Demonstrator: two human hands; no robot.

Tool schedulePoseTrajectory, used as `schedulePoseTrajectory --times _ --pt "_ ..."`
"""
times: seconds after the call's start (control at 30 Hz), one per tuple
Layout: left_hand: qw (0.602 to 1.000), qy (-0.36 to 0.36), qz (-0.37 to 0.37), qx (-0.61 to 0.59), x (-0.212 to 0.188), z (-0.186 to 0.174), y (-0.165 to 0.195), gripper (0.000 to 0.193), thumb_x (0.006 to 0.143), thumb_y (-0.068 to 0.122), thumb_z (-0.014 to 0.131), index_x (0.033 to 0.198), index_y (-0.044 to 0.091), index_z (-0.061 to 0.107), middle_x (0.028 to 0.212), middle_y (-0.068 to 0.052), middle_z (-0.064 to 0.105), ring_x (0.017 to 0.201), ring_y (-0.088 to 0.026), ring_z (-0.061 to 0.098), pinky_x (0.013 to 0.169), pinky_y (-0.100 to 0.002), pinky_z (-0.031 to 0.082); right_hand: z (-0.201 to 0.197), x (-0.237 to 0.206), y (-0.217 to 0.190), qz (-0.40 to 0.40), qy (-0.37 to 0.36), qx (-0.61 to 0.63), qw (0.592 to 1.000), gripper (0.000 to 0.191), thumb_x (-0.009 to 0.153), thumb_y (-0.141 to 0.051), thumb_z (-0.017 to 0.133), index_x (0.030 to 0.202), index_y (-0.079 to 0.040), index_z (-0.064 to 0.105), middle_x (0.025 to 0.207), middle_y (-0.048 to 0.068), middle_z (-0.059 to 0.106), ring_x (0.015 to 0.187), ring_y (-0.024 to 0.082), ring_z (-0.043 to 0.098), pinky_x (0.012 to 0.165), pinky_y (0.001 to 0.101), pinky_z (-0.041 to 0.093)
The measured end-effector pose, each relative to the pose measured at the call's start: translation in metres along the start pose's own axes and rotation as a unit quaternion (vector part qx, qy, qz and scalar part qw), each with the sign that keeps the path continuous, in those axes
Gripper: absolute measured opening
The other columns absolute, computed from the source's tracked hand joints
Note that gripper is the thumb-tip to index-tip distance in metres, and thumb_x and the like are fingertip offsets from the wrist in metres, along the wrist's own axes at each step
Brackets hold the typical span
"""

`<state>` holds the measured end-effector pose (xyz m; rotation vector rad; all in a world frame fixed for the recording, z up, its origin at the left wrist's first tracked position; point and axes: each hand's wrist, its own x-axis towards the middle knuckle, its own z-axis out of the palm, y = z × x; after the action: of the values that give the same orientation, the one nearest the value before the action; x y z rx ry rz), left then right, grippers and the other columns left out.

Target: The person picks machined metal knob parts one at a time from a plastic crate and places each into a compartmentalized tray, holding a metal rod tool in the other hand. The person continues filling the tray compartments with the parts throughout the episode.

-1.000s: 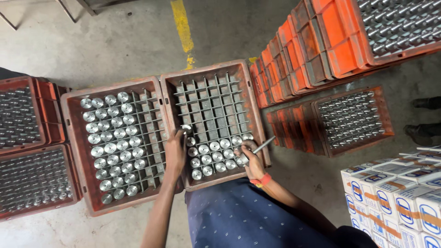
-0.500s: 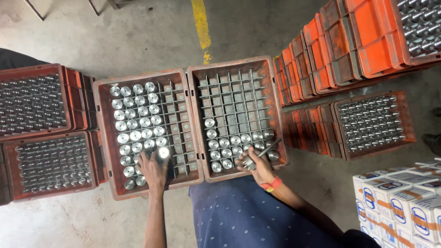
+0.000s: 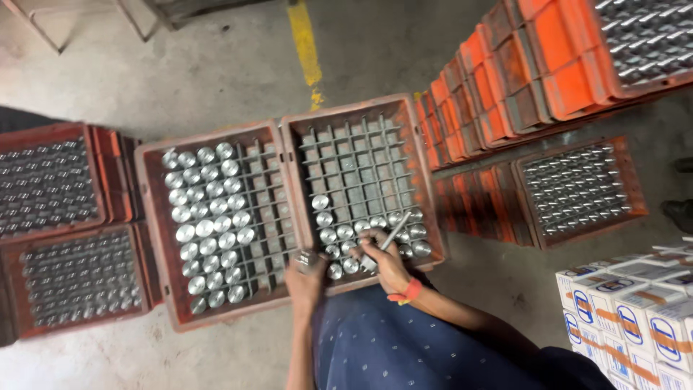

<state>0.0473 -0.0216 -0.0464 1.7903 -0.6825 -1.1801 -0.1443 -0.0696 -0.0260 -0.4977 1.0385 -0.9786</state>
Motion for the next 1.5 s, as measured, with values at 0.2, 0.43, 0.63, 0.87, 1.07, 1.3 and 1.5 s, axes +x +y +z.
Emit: schedulePoseTrajectory --times 0.2,0.43,0.63,0.87,1.07,1.3,1.5 --pt "0.979 -0.124 0.037 0.156 -0.052 0.054 0.027 0.038 0.076 0.020 0.082 0.109 0.003 0.074 0.091 -0.020 0.077 0.085 -0.036 0.075 0.074 -0.044 0.056 0.011 0.002 -0.013 -0.004 0.025 0.015 1.000 0.011 0.099 -0.005 0.063 0.109 -0.005 0.058 0.093 0.001 0.060 0.079 0.012 0.063 0.083 0.0334 0.060" --pt "0.940 -0.254 0.015 0.226 -0.041 0.076 0.025 0.047 0.072 0.027 0.086 0.109 0.001 0.073 0.098 -0.021 0.078 0.094 -0.037 0.075 0.083 -0.044 0.057 -0.015 -0.011 -0.027 -0.009 -0.118 -0.077 0.990 0.012 0.105 -0.007 0.059 0.117 -0.004 0.058 0.085 0.003 0.061 0.083 0.011 0.062 0.076 0.0272 0.054" --pt "0.932 -0.296 0.007 0.208 -0.031 0.070 0.037 0.069 0.074 0.044 0.087 0.124 0.001 0.067 0.101 -0.021 0.078 0.093 -0.029 0.076 0.086 -0.043 0.058 -0.034 0.018 -0.038 0.043 0.060 0.031 0.997 0.020 0.096 -0.001 0.060 0.116 -0.002 0.062 0.089 0.003 0.064 0.079 0.015 0.065 0.071 0.0292 0.054" --pt "0.866 -0.105 0.198 0.446 0.066 0.045 0.093 0.053 0.104 0.022 0.056 0.154 0.012 0.044 0.136 -0.031 0.053 0.084 -0.043 0.070 0.058 -0.044 0.061 -0.067 0.032 -0.072 -0.095 0.099 0.061 0.989 0.021 0.100 0.000 0.058 0.119 0.001 0.063 0.091 0.009 0.066 0.082 0.018 0.067 0.081 0.0313 0.057" --pt "0.719 -0.141 0.285 0.618 0.120 0.049 0.116 0.056 0.076 -0.008 0.062 0.129 0.008 0.060 0.144 -0.018 0.055 0.104 -0.036 0.069 0.086 -0.040 0.061 -0.060 0.019 -0.055 -0.055 0.096 0.060 0.992 0.018 0.098 0.001 0.058 0.116 0.000 0.063 0.096 0.009 0.065 0.082 0.020 0.068 0.081 0.0341 0.058" --pt "0.877 -0.120 0.259 0.386 0.054 0.008 0.069 0.033 0.090 0.005 0.067 0.122 0.009 0.065 0.110 -0.017 0.067 0.100 -0.039 0.069 0.082 -0.050 0.054 -0.078 -0.011 -0.037 -0.018 0.170 0.040 0.985 0.019 0.094 0.001 0.056 0.112 0.000 0.063 0.100 0.008 0.069 0.084 0.021 0.071 0.083 0.0385 0.059" --pt "0.893 0.152 0.176 0.385 0.045 -0.088 0.036 0.038 0.097 0.024 0.077 0.131 0.009 0.073 0.127 -0.023 0.061 0.112 -0.043 0.057 0.098 -0.051 0.047 -0.086 -0.029 -0.029 -0.029 0.111 0.008 0.993 0.021 0.103 -0.004 0.056 0.120 0.003 0.065 0.081 0.010 0.067 0.081 0.021 0.066 0.080 0.0367 0.052"
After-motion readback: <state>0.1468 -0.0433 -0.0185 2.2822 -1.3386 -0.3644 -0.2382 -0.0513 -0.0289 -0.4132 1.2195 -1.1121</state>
